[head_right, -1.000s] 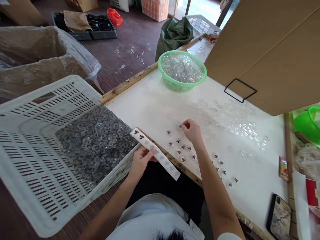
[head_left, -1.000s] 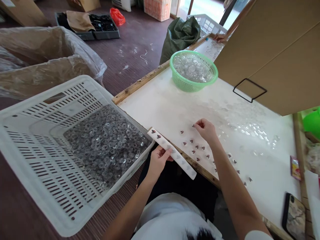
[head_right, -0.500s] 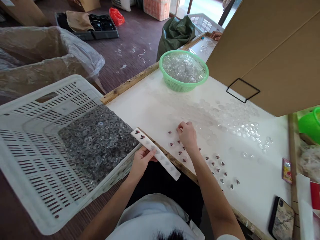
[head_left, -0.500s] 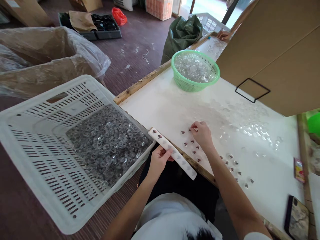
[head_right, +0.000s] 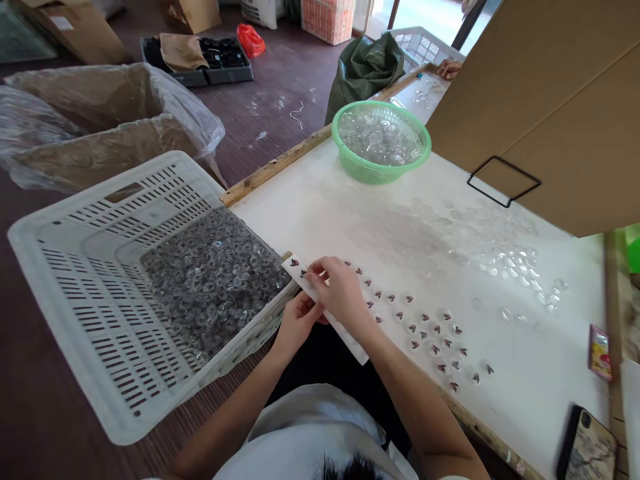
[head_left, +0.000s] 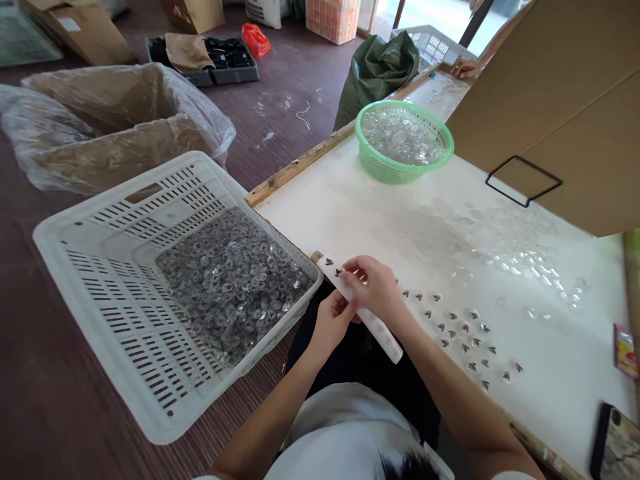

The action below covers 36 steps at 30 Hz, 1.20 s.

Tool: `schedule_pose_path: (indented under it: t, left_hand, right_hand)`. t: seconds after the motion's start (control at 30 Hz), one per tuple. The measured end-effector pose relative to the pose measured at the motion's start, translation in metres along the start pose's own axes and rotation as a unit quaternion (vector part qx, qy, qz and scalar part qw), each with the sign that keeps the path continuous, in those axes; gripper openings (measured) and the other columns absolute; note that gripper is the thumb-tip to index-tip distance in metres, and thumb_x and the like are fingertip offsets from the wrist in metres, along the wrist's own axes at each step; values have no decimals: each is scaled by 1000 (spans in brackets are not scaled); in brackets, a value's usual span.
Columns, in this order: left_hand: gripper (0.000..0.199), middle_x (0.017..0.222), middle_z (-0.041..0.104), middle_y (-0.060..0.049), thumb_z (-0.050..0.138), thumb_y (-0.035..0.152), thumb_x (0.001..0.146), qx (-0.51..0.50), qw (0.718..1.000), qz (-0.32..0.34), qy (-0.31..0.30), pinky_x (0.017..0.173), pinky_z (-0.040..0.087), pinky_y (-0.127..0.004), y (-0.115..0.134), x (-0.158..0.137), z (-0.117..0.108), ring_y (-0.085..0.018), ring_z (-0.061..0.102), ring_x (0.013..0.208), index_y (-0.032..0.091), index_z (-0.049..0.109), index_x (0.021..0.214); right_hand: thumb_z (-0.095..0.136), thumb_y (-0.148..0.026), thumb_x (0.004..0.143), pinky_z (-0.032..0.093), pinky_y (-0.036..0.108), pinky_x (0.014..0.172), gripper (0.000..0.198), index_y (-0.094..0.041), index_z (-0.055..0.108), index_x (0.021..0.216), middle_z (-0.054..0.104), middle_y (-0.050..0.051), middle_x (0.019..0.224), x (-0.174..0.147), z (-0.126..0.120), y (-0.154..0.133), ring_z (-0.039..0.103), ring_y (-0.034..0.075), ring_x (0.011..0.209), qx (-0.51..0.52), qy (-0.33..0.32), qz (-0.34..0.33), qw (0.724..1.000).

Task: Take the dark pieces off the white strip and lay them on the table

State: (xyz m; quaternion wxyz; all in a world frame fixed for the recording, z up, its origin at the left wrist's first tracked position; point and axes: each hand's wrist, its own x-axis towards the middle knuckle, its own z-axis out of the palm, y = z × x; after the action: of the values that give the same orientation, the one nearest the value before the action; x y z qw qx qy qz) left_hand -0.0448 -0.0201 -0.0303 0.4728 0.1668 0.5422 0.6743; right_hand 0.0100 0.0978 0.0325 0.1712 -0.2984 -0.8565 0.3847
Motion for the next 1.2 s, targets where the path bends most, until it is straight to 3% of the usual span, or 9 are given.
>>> schedule_pose_path:
  t: [0.1, 0.17, 0.27, 0.4, 0.67, 0.83, 0.93, 1.03, 1.2]
  left_hand:
    - [33, 71, 63, -1, 72, 43, 77, 4, 1000, -3, 3, 54, 53, -26, -3, -1, -3, -14, 60, 58, 14, 63, 90]
    - [34, 73, 63, -2, 71, 44, 79, 2, 1000, -6, 7, 55, 53, -27, -6, 0, -5, -15, 60, 60, 14, 63, 92]
    - [32, 72, 62, -1, 70, 42, 80, 5, 1000, 1, 5, 55, 52, -27, -10, 1, -6, -14, 59, 59, 14, 63, 92]
    - [28, 70, 61, -1, 70, 39, 79, 21, 1000, 5, 1, 54, 50, -25, -9, 3, -5, -13, 56, 57, 13, 63, 87]
    - [22, 74, 65, -1, 72, 31, 76, 5, 1000, 27, 7, 62, 50, -24, 3, 4, -6, -16, 59, 70, 15, 64, 87]
    - [25, 72, 64, -1, 70, 37, 78, 1, 1000, -5, -6, 55, 52, -25, 2, 6, -7, -14, 58, 61, 15, 64, 87]
    - [30, 75, 67, -3, 72, 40, 77, 9, 1000, -23, 4, 54, 54, -26, 2, 5, -8, -16, 61, 62, 14, 64, 90]
    - [33, 76, 69, -5, 72, 42, 76, 22, 999, -28, 15, 54, 55, -27, 2, 3, -9, -17, 63, 62, 13, 65, 92]
    - [33, 75, 68, -4, 72, 44, 76, 27, 999, -25, 15, 54, 55, -27, -2, 0, -10, -17, 64, 61, 14, 65, 90]
  right_hand:
    - [55, -21, 87, 45, 29, 70, 10, -22, 62, 80, 66, 3, 83, -1, 16, -15, 60, 17, 77, -9, 4, -16, 1000]
    - [55, -21, 87, 44, 29, 70, 7, -22, 61, 84, 65, 3, 86, -3, 20, -14, 60, 18, 79, -14, 8, -14, 1000]
    - [60, -21, 85, 45, 29, 71, 4, -22, 60, 89, 66, 2, 88, -5, 22, -8, 60, 17, 78, 16, 6, 2, 1000]
    - [61, -18, 84, 45, 28, 68, 8, -22, 58, 79, 64, 0, 81, -6, 21, -7, 59, 16, 74, 19, 38, 1, 999]
    - [48, -19, 92, 47, 35, 78, 10, -22, 53, 85, 62, 8, 91, -10, 27, -11, 57, 22, 88, -32, 31, -119, 992]
    - [56, -21, 87, 50, 30, 72, 6, -23, 56, 93, 65, 2, 85, -5, 17, -9, 62, 17, 78, 68, 19, -46, 996]
    - [60, -27, 85, 50, 29, 71, 6, -22, 60, 88, 67, 2, 80, 10, -6, 8, 62, 16, 73, 93, 79, -7, 992]
    - [65, -33, 80, 48, 30, 66, 13, -21, 60, 80, 67, 2, 74, 29, -36, 42, 60, 16, 67, 58, 157, 57, 984]
    - [62, -30, 77, 44, 31, 64, 11, -19, 63, 76, 67, 3, 71, 50, -63, 88, 59, 17, 65, -31, 113, 132, 984]
